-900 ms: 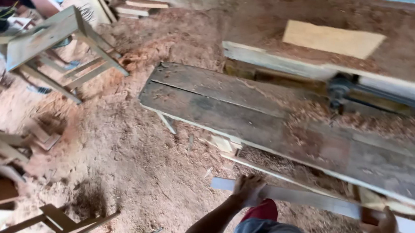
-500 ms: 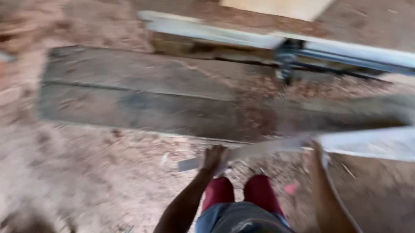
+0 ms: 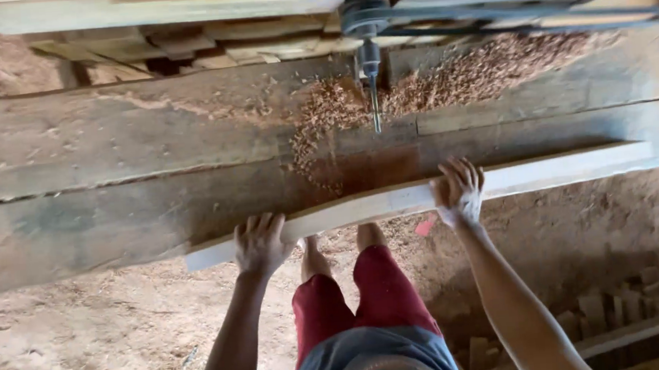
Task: The person carries a long thin wooden slat to a drill press and feeds it bit by bit under the spinning bit, drilling a series of holes along the slat's length. They reposition the slat between holes, holding it with both hands as each hole is bored.
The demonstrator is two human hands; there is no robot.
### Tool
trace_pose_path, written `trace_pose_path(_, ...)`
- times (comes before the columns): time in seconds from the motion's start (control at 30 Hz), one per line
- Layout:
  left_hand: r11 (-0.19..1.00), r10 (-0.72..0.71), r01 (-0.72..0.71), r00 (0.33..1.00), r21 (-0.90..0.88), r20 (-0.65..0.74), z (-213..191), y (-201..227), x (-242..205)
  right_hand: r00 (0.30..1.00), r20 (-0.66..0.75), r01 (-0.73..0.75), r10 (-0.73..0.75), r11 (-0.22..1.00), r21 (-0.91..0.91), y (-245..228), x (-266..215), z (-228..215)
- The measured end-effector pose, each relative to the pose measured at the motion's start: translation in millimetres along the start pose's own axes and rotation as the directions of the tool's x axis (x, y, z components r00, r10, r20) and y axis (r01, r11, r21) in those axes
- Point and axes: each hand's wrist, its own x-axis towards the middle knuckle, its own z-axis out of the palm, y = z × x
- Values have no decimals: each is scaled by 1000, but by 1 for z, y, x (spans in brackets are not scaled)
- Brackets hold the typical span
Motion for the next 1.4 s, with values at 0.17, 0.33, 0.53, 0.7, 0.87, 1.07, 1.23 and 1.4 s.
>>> trace_pose_path(0.17, 999, -31, 33, 992, 18, -122, -19, 10, 42, 999, 41, -26, 26, 1000, 6, -7, 19, -8)
trace_pose_path(0.33, 998, -46, 52, 987, 31, -155, -3, 5, 38, 998, 61, -42, 33, 989, 142, -8, 35, 1)
trace_pose_path(0.53, 999, 7, 0, 990, 49, -139, 4, -13, 70, 987, 87, -146, 133, 976, 164, -13, 55, 13)
trace_pose_path(0.7, 996, 7, -1, 997, 94, -73, -13, -11, 141, 976, 89, -208, 201, 975, 81, -19, 100, 24)
trace_pose_path(0.87, 989, 20, -4, 994, 146, -108, 1, -26, 151, 983, 30, -183, 180, 978, 105, -2, 120, 42)
trace_pose_path(1.07, 985, -12, 26, 997, 169, -80, -6, -22, 159, 990, 17, -139, 138, 987, 77, 4, 128, 50)
trace_pose_path(1.23, 974, -50, 58, 998, 217, -43, 1, -29, 147, 991, 19, -133, 132, 987, 85, 6, 125, 53)
trace_pose_path(1.4, 968, 7, 16, 996, 251, -90, 10, -38, 143, 967, 65, -255, 248, 921, 294, 14, 114, 54)
